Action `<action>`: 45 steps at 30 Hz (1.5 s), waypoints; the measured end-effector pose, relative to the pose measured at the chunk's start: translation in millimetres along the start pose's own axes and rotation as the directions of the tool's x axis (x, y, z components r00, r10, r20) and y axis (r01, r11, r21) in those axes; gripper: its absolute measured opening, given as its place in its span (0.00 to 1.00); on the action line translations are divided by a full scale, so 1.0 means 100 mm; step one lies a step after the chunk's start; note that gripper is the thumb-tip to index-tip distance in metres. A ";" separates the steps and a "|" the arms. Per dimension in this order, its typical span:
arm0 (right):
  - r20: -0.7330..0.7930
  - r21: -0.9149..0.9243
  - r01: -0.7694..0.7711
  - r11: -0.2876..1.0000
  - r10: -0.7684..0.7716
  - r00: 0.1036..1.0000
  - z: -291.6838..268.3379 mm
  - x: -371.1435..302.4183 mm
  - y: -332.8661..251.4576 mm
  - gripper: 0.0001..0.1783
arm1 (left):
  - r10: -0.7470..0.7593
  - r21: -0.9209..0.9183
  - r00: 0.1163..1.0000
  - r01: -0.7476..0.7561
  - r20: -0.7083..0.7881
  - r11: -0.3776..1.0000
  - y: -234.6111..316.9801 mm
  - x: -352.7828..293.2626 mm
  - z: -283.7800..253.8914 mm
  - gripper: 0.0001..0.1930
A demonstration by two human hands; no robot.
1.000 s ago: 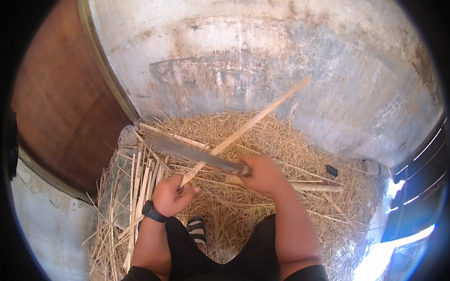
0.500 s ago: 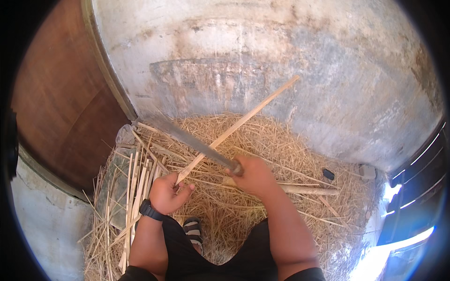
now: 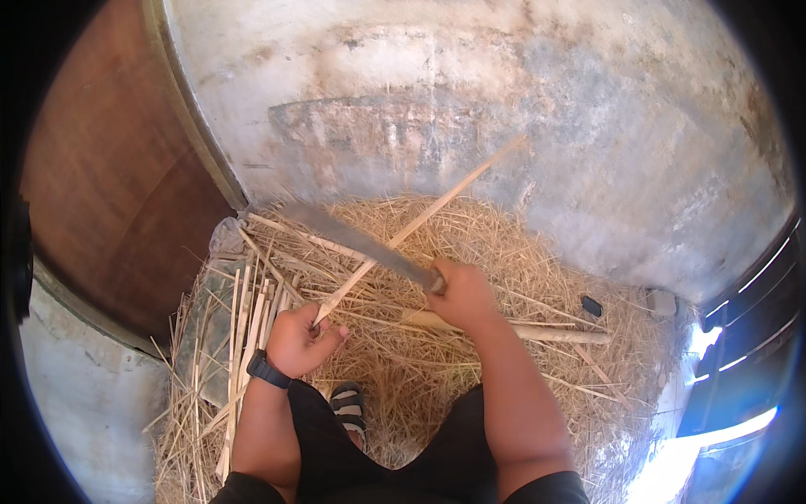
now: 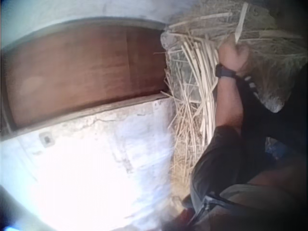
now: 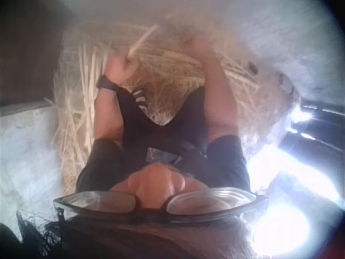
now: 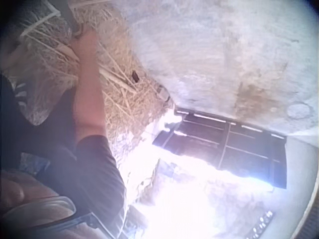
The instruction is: The person sits on a straw-covered floor and uses a machete to split long bamboo sticks into thinner strips. They repeatedly hold the bamboo with one hand and strike it with the machete to separate the pieces.
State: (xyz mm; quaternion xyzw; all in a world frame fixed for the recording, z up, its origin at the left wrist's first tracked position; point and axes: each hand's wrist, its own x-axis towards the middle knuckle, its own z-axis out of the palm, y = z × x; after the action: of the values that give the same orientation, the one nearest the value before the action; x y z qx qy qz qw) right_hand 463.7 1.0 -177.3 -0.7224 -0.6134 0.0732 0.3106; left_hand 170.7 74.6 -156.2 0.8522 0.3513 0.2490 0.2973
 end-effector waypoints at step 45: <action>-0.043 -0.099 -0.119 0.988 0.116 0.992 -0.31 -0.12 0.05 0.10 | 0.050 0.222 0.996 -0.033 -0.074 0.975 -0.07 0.04 -0.03 0.22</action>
State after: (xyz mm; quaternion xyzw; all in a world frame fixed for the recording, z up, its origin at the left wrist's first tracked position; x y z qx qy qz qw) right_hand 480.8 -21.4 -158.4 -0.7734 -0.5668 0.0467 0.2801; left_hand 168.2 82.4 -157.9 0.8765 0.3702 0.2483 0.1816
